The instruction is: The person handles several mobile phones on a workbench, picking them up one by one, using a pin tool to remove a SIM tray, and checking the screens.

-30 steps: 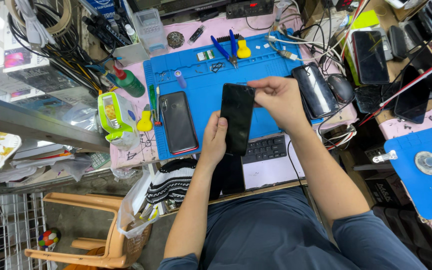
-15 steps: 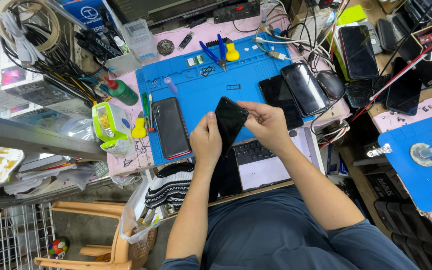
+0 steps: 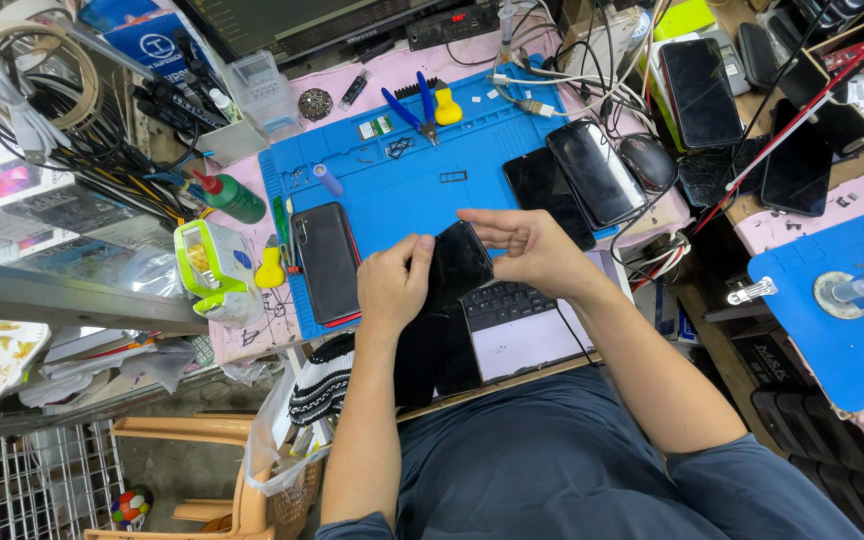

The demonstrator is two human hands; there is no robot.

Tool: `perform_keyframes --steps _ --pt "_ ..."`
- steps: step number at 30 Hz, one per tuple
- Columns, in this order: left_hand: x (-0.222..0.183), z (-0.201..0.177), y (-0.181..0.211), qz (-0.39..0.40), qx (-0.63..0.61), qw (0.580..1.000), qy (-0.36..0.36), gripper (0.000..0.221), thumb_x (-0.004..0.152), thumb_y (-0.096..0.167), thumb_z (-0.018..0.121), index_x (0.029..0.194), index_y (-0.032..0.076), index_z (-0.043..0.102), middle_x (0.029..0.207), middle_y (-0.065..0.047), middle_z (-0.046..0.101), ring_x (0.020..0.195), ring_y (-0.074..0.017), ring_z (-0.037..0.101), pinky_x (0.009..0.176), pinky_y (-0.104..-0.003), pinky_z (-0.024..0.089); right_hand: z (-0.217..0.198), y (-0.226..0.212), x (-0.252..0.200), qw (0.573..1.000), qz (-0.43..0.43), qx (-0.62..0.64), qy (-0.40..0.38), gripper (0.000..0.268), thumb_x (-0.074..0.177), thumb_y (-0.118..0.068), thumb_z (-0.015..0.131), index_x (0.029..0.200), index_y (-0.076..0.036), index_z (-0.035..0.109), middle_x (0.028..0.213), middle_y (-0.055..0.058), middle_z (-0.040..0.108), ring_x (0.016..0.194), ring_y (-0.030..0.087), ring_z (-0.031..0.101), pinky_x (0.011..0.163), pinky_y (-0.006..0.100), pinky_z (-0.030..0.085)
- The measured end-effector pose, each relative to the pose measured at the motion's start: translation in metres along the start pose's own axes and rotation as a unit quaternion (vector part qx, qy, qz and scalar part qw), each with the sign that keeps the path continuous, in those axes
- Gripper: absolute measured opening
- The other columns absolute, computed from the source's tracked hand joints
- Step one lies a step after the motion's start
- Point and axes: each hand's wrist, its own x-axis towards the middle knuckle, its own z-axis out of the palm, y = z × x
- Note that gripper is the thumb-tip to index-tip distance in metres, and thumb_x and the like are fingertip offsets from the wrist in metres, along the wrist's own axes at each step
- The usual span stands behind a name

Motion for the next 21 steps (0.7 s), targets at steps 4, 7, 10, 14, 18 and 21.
perform_keyframes --steps 4,7,10,14,18,21 --pt "0.002 -0.007 0.010 0.012 0.013 0.999 -0.044 0.043 0.100 0.042 0.056 0.073 0.010 0.068 0.056 -0.015 0.059 0.054 -0.0378 0.060 0.053 -0.046 0.044 -0.008 0.011 -0.001 0.999 0.000 0.027 0.028 0.050 0.081 0.014 0.071 0.130 0.009 0.063 0.114 0.017 0.074 0.101 0.017 0.073 0.087 0.029 0.062" --pt "0.003 -0.009 0.017 0.040 0.032 0.997 -0.063 0.046 0.100 0.042 0.059 0.070 0.007 0.066 0.056 -0.016 0.057 0.055 -0.0378 0.058 0.053 -0.046 0.043 -0.018 0.022 -0.003 0.996 0.027 -0.020 0.079 0.035 0.081 0.013 0.071 0.115 0.009 0.069 0.096 0.012 0.076 0.083 0.012 0.073 0.075 0.025 0.059" --pt "0.005 -0.014 0.023 0.068 0.006 0.994 -0.091 0.045 0.099 0.044 0.059 0.070 0.010 0.067 0.056 -0.015 0.058 0.055 -0.0370 0.058 0.051 -0.046 0.044 -0.027 0.033 -0.005 0.993 0.003 -0.034 0.111 0.022 0.084 0.014 0.066 0.105 0.011 0.075 0.083 0.007 0.070 0.070 0.006 0.060 0.063 0.020 0.047" --pt "0.014 -0.025 0.028 0.089 0.060 0.984 -0.145 0.046 0.096 0.045 0.062 0.067 0.010 0.067 0.054 -0.013 0.059 0.054 -0.0367 0.059 0.052 -0.048 0.044 -0.032 0.037 -0.008 0.997 0.023 0.021 0.068 0.015 0.084 0.012 0.063 0.096 0.008 0.072 0.077 0.005 0.071 0.066 0.006 0.064 0.063 0.021 0.053" --pt "0.025 -0.033 0.031 0.105 0.111 0.966 -0.210 0.045 0.094 0.047 0.063 0.067 0.012 0.069 0.056 -0.013 0.061 0.059 -0.0363 0.061 0.056 -0.049 0.045 -0.025 0.039 -0.015 0.994 0.091 0.026 0.060 0.028 0.087 0.007 0.057 0.108 0.005 0.075 0.078 0.004 0.068 0.065 0.006 0.063 0.065 0.027 0.060" --pt "0.029 -0.035 0.033 0.173 0.097 0.973 -0.114 0.040 0.090 0.047 0.068 0.075 0.010 0.069 0.071 -0.012 0.068 0.069 -0.0342 0.065 0.062 -0.047 0.049 -0.017 0.041 -0.012 0.991 0.076 0.055 0.097 0.032 0.087 0.009 0.053 0.111 0.008 0.073 0.087 0.007 0.074 0.072 0.010 0.069 0.071 0.030 0.062"
